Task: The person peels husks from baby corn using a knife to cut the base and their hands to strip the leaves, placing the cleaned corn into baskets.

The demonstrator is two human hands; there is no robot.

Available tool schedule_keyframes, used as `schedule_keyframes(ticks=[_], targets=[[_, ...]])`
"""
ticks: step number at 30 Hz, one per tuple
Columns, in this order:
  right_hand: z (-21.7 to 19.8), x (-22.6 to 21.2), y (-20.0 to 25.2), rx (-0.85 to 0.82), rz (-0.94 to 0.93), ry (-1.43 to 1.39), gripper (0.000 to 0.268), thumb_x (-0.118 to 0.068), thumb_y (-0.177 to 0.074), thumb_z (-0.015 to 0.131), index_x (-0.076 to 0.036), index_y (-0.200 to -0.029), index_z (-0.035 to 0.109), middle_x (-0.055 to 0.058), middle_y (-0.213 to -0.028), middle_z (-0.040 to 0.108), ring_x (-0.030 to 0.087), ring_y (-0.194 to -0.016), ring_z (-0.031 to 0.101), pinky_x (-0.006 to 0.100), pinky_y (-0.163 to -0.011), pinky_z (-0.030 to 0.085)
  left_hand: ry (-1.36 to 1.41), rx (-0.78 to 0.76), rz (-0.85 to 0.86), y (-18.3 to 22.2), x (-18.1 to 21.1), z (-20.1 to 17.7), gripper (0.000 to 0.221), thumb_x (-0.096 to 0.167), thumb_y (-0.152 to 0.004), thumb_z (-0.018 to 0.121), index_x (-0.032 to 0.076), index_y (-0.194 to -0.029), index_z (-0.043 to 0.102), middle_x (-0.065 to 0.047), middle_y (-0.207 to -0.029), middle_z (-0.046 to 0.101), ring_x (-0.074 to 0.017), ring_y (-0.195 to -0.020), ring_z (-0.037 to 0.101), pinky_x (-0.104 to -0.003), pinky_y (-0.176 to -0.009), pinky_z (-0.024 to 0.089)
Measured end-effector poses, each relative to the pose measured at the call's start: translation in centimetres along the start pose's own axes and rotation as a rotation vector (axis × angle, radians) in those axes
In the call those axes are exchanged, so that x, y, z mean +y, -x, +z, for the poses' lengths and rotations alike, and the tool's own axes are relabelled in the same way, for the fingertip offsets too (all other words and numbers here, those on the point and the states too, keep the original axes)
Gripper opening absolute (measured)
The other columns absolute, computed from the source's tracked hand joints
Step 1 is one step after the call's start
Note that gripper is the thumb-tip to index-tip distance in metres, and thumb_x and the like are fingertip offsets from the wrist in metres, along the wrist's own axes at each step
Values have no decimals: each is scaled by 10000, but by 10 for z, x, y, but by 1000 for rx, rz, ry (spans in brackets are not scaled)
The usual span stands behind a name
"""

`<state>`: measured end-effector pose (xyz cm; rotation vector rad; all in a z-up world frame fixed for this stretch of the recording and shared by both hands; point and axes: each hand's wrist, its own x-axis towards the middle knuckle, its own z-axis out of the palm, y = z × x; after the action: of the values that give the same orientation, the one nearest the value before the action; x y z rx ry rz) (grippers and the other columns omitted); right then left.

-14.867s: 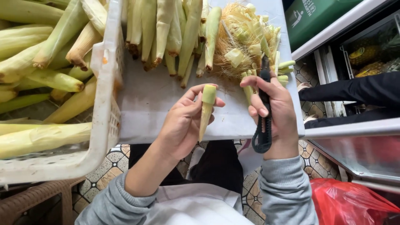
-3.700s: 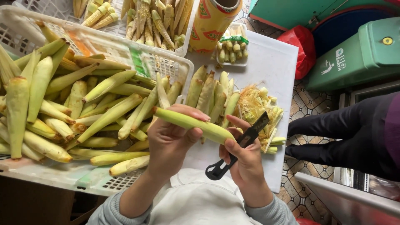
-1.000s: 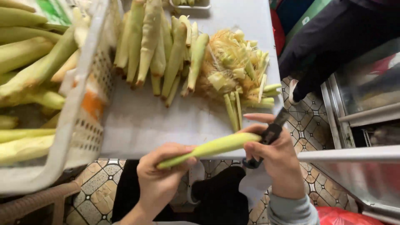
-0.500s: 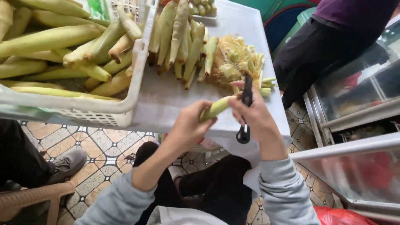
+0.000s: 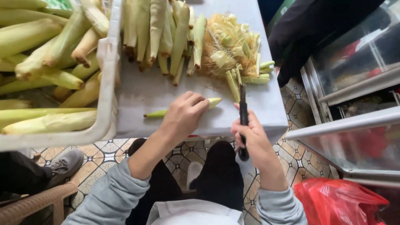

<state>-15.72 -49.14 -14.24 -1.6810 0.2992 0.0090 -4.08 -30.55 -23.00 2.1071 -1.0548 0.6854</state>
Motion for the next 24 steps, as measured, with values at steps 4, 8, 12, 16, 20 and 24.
schedule_keyframes(ticks=[4, 8, 12, 16, 20, 24], targets=[[6, -9, 6, -27, -42, 428, 208, -29, -1012, 491, -18, -1150, 646, 57, -720, 532, 140, -539, 545, 268, -485, 472, 24, 45, 45, -17, 3, -16, 84, 50, -951, 649, 128, -977, 665, -11, -879, 599, -211, -885, 635, -295, -741, 531], [30, -35, 15, 43, 210, 604, 586, -177, -995, 509, -258, -1563, 387, 75, -854, 721, 169, -515, 700, 280, -559, 670, 267, 21, 35, -25, 5, -28, 82, -54, -969, 681, 7, -1002, 637, -121, -946, 648, -284, -819, 598, -385, -692, 533], [36, -37, 18, 100, 87, 789, 466, -199, -1004, 513, -220, -1470, 516, 41, -704, 681, 183, -441, 616, 327, -501, 583, 341, 44, -11, -26, 5, -30, 74, -56, -982, 681, -24, -1040, 647, -135, -978, 665, -297, -845, 632, -390, -690, 538], [37, -28, 15, 79, -62, 795, 455, -120, -997, 524, -155, -1450, 547, 137, -1044, 757, 228, -499, 618, 354, -649, 534, 304, 17, -11, -25, 5, -30, 86, -28, -1002, 664, -7, -1082, 638, -122, -1001, 654, -289, -855, 626, -378, -710, 539], [37, -21, 14, 48, -281, 873, 457, -42, -983, 538, -57, -1439, 511, 218, -1312, 693, 358, -1081, 721, 413, -933, 542, 283, 12, -14, -26, 7, -31, 92, -53, -990, 665, -9, -1064, 631, -125, -1004, 661, -291, -861, 628, -382, -714, 550], [40, -18, 14, 49, -337, 963, 489, -47, -976, 559, -41, -1461, 493, 238, -1233, 719, 414, -982, 731, 466, -815, 586, 169, 51, 64, -28, 6, -30, 113, -72, -966, 675, 10, -1043, 660, -92, -1010, 685, -269, -808, 613, -362, -717, 546]])
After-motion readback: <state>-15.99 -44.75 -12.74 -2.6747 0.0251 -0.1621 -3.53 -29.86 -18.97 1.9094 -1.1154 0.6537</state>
